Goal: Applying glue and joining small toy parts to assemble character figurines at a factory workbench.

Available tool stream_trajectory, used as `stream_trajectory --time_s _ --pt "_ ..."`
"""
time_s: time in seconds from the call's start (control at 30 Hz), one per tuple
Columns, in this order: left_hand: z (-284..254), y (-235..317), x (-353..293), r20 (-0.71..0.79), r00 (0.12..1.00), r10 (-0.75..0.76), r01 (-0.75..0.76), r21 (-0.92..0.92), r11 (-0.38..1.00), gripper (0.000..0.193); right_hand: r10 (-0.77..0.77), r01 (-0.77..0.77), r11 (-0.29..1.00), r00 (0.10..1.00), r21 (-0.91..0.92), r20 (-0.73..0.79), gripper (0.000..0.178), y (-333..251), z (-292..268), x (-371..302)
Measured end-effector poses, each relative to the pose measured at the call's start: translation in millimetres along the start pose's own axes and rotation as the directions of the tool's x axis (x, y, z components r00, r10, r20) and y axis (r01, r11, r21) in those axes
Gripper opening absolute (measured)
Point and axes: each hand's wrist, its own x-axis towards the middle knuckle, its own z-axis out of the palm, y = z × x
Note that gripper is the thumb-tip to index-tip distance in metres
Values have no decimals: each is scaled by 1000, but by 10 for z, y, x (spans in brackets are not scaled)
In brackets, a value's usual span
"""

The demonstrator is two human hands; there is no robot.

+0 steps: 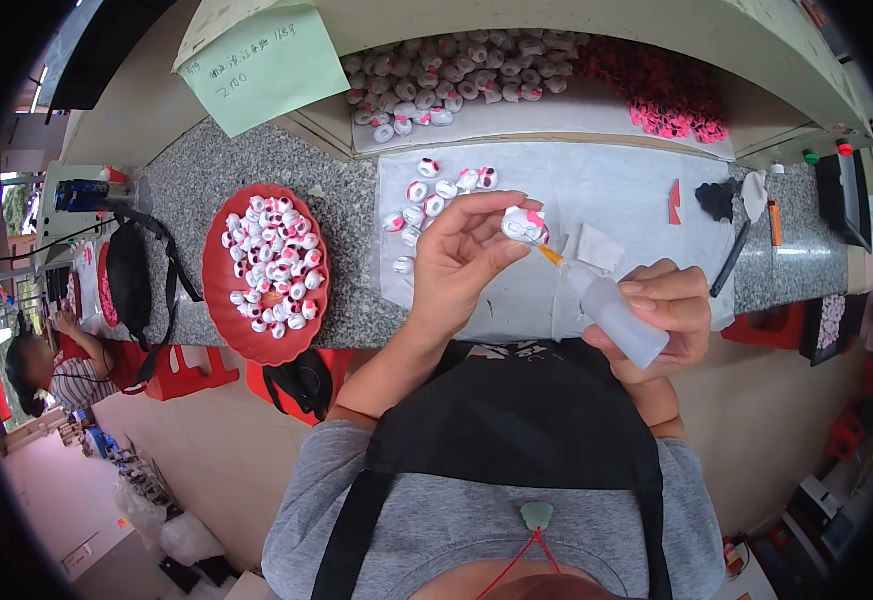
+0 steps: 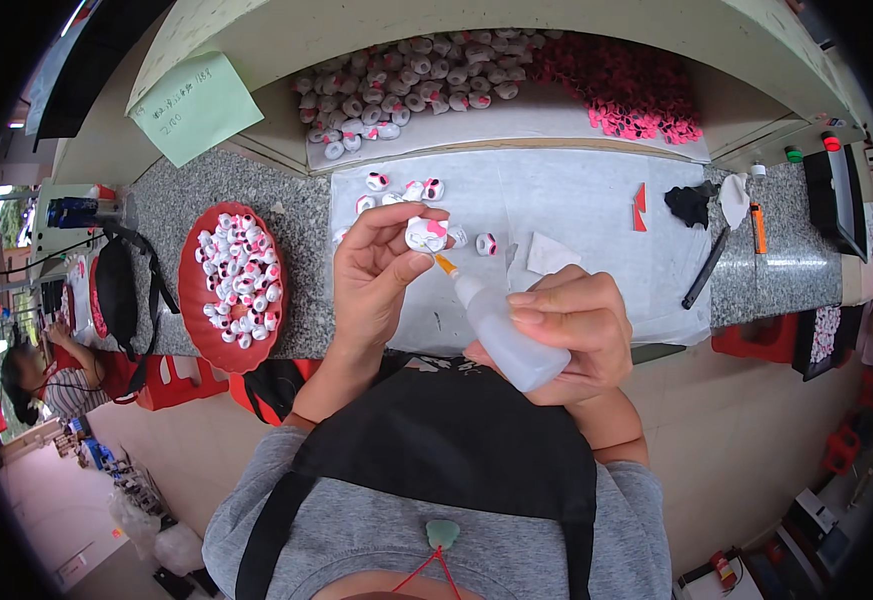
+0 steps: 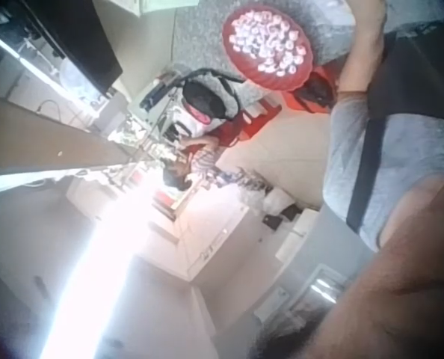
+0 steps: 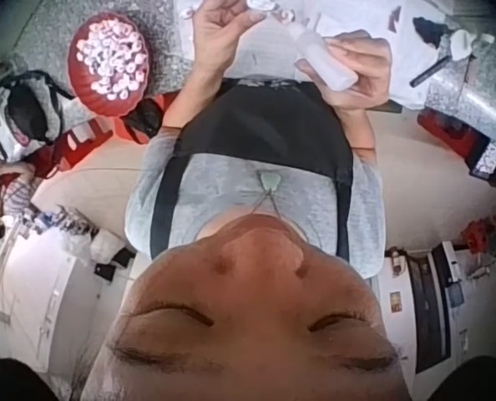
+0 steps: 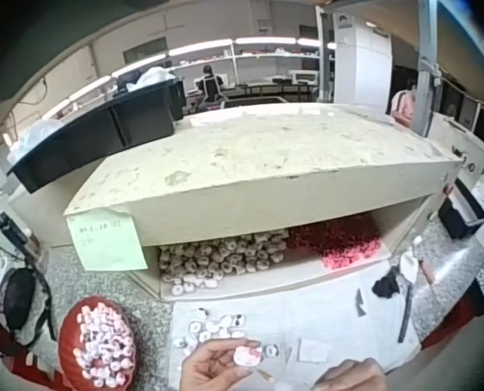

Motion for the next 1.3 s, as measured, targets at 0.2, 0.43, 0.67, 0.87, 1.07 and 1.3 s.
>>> stream_trajectory --time_s 0.2,0.43,0.67,0.87,1.07,1.3 --pt "0 -15 2 -14 1000 -12 11 -17 1000 35 -8 8 1000 1000 13 21 34 23 -25 -8" --pt "-4 -25 -4 -14 1000 -13 12 -21 1000 35 -61 62 998 998 -22 20 36 39 -20 -1" --pt "10 -8 -15 3 1000 -26 26 -12 1000 35 -64 64 998 998 1 10 37 32 -7 -15" --pt "28 -6 -20 -3 999 -35 35 -16 999 35 -41 40 999 999 29 12 37 16 0 -25" --pt "-4 -54 -30 25 999 38 -40 100 994 35 -49 49 999 999 7 14 37 16 13 -13" --pt "-8 -46 -26 75 992 97 -112 234 966 33 -79 80 995 997 56 -17 46 38 26 -13"
